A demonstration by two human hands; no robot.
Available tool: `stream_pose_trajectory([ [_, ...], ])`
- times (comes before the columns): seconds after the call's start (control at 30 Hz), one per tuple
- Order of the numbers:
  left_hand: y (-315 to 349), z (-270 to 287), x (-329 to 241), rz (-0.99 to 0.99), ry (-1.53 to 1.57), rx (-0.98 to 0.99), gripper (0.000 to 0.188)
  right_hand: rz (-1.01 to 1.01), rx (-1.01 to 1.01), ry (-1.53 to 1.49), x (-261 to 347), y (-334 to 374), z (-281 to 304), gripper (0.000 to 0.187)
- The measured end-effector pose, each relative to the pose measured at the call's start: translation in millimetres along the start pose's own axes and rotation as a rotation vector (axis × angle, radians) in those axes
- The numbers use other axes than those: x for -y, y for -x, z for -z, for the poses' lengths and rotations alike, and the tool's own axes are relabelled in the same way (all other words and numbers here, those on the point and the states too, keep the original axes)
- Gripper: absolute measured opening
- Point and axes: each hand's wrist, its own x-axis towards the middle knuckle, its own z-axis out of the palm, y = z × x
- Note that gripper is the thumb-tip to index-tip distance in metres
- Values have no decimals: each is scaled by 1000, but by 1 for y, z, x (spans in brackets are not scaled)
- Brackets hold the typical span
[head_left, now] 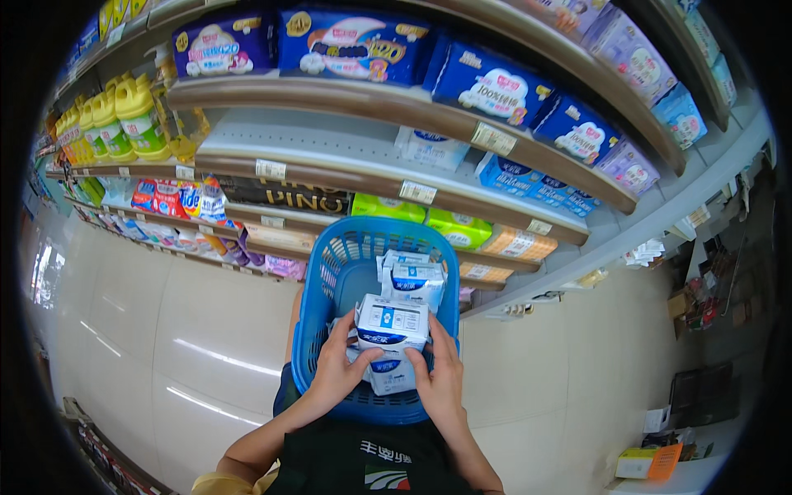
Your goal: The person repeatedly picks up small blue and white packages from a blue shopping basket and places them onto a store shelf. They arrange the packages in neat rows, filling gaps in the display.
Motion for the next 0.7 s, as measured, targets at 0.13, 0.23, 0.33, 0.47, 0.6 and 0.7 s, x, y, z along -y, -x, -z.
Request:
stream_pose_trajectory([
  [0.13,-40,9,-23,-187,28,-116,79,185,-125,-22,13,-37,-3,58],
  [0.23,-70,18,-44,-280,-73,-172,78,225,-202,-149,17,-64,-8,53],
  [0.33,-101,25,-60,-361,-141,-242,76,258,-239,-224,17,-92,-11,49],
  [0.47,-134,35,-64,-437,-191,-358,76,333,-304,-197,35,-132,-13,47],
  [0.6,-166,45,-57,-434,-174,-425,74,416,-377,-58,43,-163,-21,46],
  [0.7,-184,53,-55,-429,-172,-434,71,397,-338,-114,40,-183,-32,48],
])
